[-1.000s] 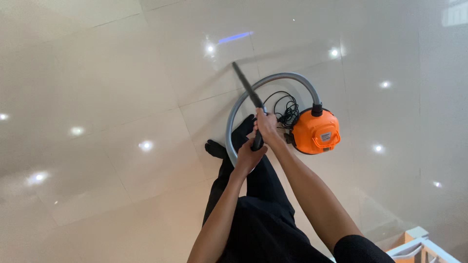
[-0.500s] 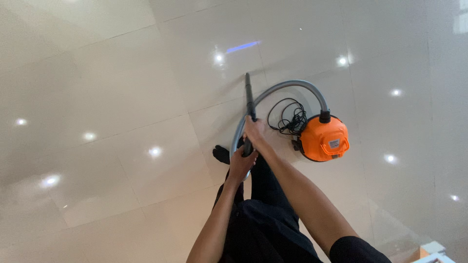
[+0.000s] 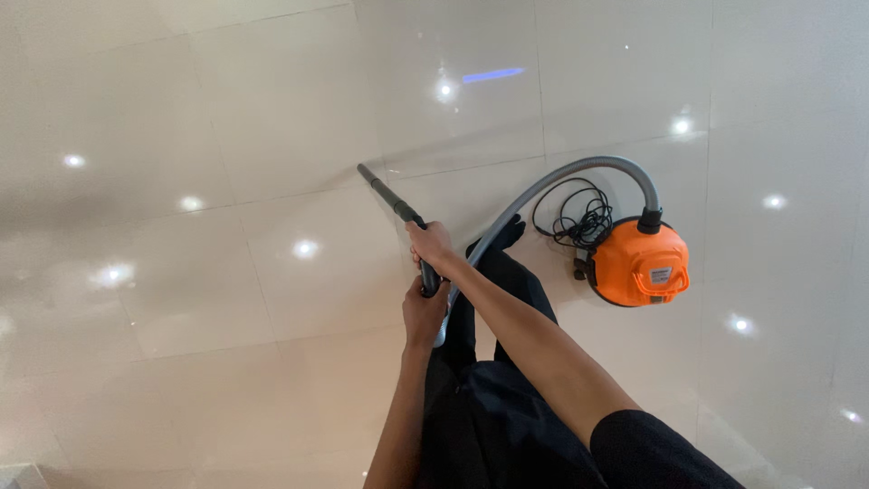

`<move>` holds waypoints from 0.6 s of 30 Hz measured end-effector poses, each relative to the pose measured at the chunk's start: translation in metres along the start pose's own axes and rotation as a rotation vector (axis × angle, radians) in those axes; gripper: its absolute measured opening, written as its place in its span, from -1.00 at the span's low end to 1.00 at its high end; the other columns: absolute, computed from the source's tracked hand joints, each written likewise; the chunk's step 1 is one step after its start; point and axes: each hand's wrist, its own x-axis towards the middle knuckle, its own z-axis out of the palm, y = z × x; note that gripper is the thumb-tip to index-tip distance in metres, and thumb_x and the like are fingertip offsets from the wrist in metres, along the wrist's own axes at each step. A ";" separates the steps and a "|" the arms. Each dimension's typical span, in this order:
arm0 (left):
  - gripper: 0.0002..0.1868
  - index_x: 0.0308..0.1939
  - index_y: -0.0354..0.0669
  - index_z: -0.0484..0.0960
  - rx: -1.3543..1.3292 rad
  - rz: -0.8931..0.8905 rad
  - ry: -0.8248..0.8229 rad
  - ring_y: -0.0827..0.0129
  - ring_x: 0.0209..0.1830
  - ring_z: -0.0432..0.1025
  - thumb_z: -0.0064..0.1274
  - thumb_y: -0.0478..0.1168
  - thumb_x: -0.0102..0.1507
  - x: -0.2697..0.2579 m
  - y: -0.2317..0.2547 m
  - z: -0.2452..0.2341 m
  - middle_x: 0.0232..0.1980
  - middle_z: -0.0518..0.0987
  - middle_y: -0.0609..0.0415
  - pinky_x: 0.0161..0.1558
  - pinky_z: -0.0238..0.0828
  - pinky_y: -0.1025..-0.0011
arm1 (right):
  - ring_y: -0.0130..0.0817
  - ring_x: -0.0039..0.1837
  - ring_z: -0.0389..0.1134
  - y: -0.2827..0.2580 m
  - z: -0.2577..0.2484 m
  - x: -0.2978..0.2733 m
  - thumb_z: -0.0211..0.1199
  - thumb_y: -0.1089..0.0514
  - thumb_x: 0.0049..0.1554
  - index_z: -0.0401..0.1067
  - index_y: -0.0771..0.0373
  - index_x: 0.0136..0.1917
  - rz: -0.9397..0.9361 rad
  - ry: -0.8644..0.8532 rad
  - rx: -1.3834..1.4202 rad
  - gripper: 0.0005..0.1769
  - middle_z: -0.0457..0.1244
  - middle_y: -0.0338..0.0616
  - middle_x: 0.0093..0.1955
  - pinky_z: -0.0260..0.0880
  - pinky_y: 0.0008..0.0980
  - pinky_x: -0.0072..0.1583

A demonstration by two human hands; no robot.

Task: The person uses a vacuum cleaner with a long hose and nozzle to clean a tiled floor. They move the nozzle back and forth across the surface, focusing on areas near a wall and a trash bag. The person is wearing black socks while performing the task.

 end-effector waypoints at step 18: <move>-0.73 -0.27 -0.24 0.62 0.339 0.124 -0.589 0.38 -0.53 0.45 0.19 -0.08 0.16 -0.015 0.060 0.114 -0.50 0.54 0.06 -0.41 0.35 0.38 | -0.35 -0.47 0.19 0.026 -0.194 -0.036 0.17 0.03 0.19 0.30 0.31 -0.19 0.030 0.554 0.573 -0.71 0.16 -0.15 -0.44 0.29 -0.25 -0.40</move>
